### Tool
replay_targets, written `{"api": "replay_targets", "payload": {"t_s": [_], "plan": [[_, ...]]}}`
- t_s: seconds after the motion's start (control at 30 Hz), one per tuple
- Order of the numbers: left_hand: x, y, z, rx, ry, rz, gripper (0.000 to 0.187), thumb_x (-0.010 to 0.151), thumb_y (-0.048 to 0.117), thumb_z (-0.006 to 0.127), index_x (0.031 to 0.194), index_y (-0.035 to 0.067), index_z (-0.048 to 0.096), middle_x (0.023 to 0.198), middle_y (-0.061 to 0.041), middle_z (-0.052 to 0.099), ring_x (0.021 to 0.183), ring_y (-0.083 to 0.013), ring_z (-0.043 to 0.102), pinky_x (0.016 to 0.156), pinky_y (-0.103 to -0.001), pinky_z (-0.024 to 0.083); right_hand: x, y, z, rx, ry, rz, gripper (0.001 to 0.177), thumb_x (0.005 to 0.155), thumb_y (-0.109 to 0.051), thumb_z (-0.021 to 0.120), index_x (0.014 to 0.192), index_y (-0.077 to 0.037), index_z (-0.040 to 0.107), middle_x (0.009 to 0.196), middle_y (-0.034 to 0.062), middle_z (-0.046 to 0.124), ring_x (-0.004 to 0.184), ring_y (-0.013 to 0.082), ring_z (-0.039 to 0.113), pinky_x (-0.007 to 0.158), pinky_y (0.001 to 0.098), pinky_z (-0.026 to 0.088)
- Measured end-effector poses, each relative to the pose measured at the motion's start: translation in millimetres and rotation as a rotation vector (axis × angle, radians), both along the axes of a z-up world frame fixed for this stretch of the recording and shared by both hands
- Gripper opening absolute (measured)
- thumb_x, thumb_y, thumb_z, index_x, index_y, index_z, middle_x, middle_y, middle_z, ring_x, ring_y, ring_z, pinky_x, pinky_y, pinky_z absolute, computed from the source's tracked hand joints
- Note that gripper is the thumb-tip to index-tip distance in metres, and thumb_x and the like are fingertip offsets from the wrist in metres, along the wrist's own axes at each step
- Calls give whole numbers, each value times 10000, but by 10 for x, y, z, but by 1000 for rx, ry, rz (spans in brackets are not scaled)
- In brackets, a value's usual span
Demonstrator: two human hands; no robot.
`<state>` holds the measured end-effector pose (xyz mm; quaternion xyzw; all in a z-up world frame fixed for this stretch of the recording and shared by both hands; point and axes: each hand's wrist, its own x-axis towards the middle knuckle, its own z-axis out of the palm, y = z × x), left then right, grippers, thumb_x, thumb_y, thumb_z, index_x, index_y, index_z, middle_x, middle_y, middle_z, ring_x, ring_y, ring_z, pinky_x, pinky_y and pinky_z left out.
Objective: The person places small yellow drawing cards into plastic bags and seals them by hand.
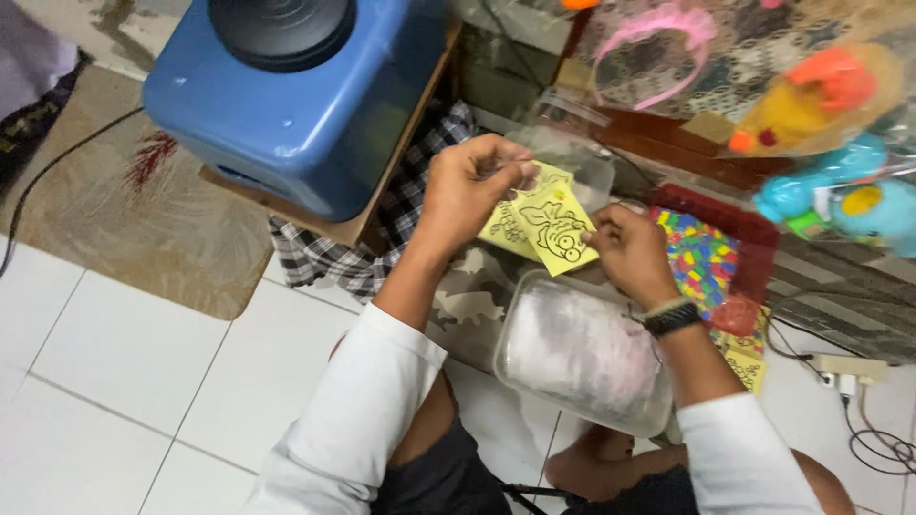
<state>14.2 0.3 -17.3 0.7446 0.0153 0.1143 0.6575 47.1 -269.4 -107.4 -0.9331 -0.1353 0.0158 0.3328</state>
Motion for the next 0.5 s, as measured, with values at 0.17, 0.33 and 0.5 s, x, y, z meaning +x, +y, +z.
{"api": "replay_targets", "payload": {"t_s": [0.17, 0.33, 0.5], "plan": [[86, -168, 58, -178, 73, -31, 183, 830, 83, 797, 1007, 38, 776, 767, -138, 763, 678, -131, 727, 619, -249, 635, -400, -458, 493, 566, 111, -117, 310, 943, -13, 740, 1194, -1, 558, 954, 111, 653, 840, 168, 633, 738, 308, 572], [107, -504, -14, -225, 138, -188, 184, 860, 67, 803, 999, -39, 745, 786, -192, 755, 702, -183, 740, 617, -319, 673, -516, -654, 999, 839, 33, -198, 749, 974, 131, 613, 1548, -103, 192, 1012, 215, 578, 693, 247, 639, 668, 432, 661], [39, -808, -51, -101, 188, -344, 103, 877, -4, 741, 965, -56, 750, 780, -86, 755, 641, -107, 689, 593, -213, 577, -565, -789, 1215, 975, -45, -134, 1024, 942, 256, 565, 1669, -256, 56, 1270, 249, 650, 825, 209, 651, 707, 290, 611]]}}
